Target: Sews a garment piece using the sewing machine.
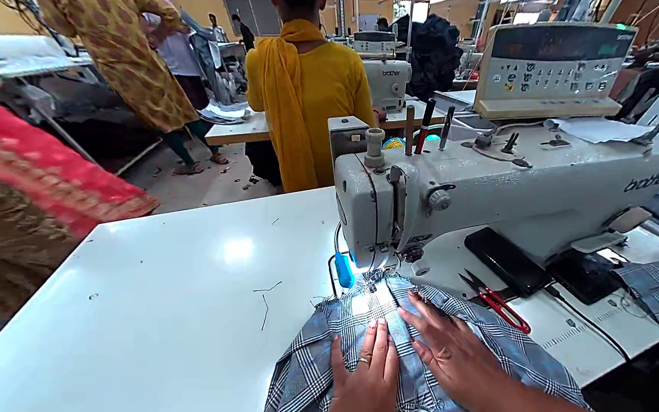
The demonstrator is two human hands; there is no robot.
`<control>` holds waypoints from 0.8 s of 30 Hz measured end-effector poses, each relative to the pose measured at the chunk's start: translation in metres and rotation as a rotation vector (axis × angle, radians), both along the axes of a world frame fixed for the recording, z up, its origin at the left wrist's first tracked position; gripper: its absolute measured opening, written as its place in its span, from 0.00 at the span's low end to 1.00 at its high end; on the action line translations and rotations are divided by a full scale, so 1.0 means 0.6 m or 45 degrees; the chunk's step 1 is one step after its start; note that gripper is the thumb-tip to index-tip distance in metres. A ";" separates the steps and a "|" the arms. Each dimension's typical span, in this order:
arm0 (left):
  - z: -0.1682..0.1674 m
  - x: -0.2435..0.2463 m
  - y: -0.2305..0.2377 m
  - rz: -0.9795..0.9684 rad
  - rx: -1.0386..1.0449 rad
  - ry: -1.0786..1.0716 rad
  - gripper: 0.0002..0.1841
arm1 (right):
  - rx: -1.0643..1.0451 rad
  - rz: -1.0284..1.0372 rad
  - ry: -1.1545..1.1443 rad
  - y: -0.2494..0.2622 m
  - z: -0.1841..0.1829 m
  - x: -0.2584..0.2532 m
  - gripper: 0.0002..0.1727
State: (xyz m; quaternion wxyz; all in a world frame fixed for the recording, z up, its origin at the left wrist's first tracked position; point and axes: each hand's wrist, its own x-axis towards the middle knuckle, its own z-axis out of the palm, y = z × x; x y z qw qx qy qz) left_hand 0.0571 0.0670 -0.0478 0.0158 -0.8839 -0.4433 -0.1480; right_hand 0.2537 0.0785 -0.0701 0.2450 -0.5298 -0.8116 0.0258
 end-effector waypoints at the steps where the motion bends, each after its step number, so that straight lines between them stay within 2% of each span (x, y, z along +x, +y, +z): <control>1: 0.000 -0.001 0.000 -0.002 -0.009 0.000 0.22 | 0.032 0.010 -0.022 -0.002 -0.001 0.001 0.25; 7: -0.010 -0.006 0.003 -0.042 0.046 -0.044 0.20 | 0.075 0.080 -0.064 -0.008 0.001 0.003 0.24; 12: -0.001 -0.012 0.003 -0.088 -0.010 -0.067 0.15 | 0.071 0.110 -0.019 -0.007 -0.003 0.005 0.23; 16: -0.010 -0.018 0.006 -0.136 0.052 -0.183 0.12 | 0.078 0.115 -0.007 -0.007 0.000 0.002 0.21; 20: -0.019 -0.021 0.010 -0.149 0.133 -0.274 0.13 | 0.039 0.147 0.015 -0.006 0.000 0.006 0.21; 24: -0.019 -0.025 0.011 -0.173 0.080 -0.334 0.15 | 0.058 0.188 0.019 -0.006 0.002 0.010 0.23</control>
